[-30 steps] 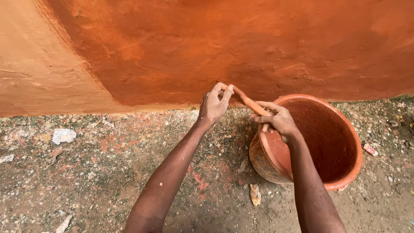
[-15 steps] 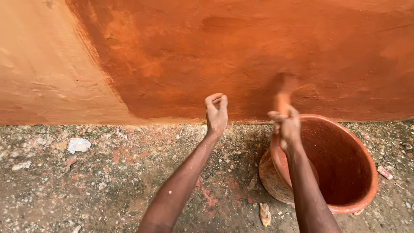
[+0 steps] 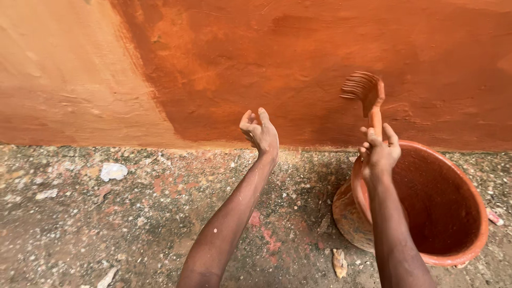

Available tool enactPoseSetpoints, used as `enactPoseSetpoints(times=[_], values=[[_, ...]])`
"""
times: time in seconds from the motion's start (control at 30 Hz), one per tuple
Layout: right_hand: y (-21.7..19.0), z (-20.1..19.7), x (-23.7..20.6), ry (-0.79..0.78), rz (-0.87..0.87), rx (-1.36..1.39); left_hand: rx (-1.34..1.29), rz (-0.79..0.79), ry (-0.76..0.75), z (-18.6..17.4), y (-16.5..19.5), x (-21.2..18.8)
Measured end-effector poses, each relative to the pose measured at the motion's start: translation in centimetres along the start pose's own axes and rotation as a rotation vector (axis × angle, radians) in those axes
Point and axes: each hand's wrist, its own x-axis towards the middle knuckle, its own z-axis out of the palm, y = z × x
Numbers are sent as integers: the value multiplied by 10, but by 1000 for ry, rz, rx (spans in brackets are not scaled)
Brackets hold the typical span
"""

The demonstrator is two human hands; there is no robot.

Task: The person paints an exterior wall with orange paint using a brush. They repeatedly dip the brush into a bucket of paint and apply it to the wall surface, covering a section near a barred window.

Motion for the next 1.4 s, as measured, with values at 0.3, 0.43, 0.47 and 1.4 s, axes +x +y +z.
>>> enactPoseSetpoints(times=[0.3,0.43,0.47,1.4], values=[[38,85,-53,-237,190,-199,-31,-41,1,-9,11,0],[22,62,-45,-469,234,-389,23,-20,-20,-9,16,-3],[16,49,-36,-499,214,-478,22,-21,-25,-10,17,-2],[-6,3,-13,-135,129,-179,94,-11,-74,-21,14,-2]])
